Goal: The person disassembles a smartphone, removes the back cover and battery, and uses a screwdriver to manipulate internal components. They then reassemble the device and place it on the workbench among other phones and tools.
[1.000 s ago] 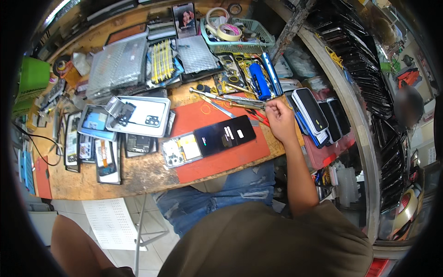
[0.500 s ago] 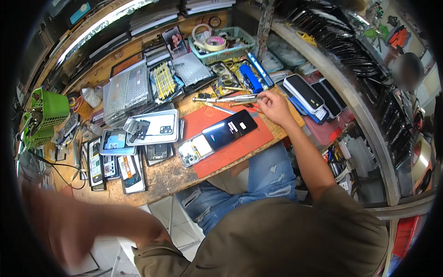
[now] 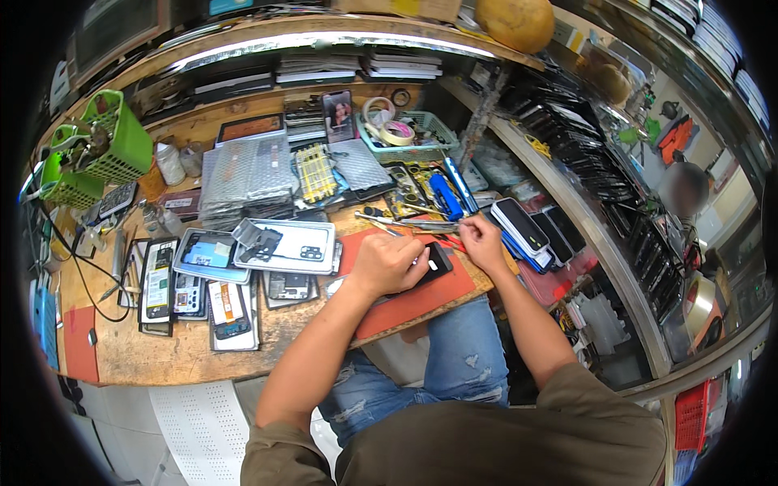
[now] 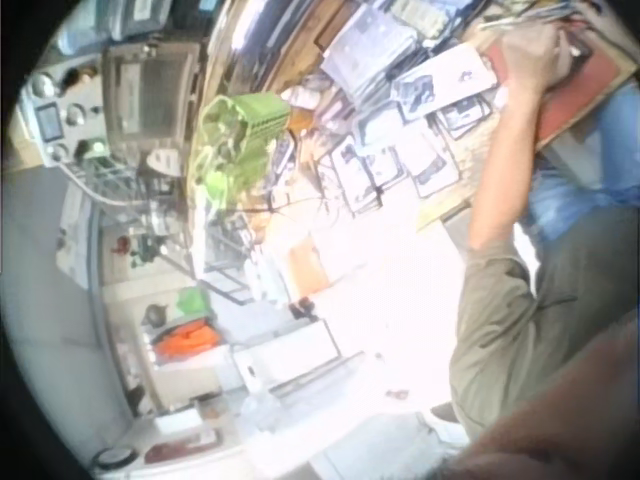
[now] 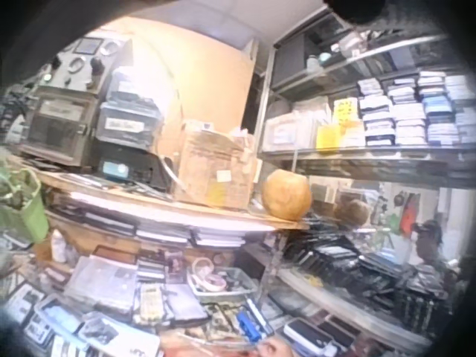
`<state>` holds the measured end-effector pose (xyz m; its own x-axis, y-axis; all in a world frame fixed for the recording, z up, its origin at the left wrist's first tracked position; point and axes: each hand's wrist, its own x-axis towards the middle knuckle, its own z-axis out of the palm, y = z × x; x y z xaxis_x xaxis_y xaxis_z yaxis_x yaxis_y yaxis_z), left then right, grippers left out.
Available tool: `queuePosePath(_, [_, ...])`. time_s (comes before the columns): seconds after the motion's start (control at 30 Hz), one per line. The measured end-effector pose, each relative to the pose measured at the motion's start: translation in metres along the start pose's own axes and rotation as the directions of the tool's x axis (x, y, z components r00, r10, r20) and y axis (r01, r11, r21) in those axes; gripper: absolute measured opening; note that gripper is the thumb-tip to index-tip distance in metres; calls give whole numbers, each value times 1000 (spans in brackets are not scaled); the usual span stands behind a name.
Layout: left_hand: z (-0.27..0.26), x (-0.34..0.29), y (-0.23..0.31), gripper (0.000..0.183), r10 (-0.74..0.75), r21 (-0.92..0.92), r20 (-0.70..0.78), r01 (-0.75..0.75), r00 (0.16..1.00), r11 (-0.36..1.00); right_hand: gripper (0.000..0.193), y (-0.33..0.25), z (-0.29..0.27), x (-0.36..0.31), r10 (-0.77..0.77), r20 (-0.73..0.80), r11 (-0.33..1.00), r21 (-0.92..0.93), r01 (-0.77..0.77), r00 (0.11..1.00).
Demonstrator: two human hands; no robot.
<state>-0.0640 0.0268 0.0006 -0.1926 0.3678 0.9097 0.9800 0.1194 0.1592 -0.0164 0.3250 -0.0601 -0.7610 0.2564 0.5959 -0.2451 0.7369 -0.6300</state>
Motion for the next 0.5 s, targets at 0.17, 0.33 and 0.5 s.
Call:
queuePosePath(0.17, [5, -4, -9, 14, -310, -56, -64, 307, 949, 950, 7, -23, 3, 28, -31, -31, 999, 30, 32, 999])
queuePosePath(0.33, [9, -2, -6, 12, -291, 30, 86, 289, 953, 957, 18, -51, 43, 132, -246, 244, 968, 22, 248, 938])
queuePosePath(0.5, [-5, 4, -11, 14, -306, 124, 202, 286, 930, 950, 26, -55, 69, 183, -2, 624, 865, -391, 314, 781])
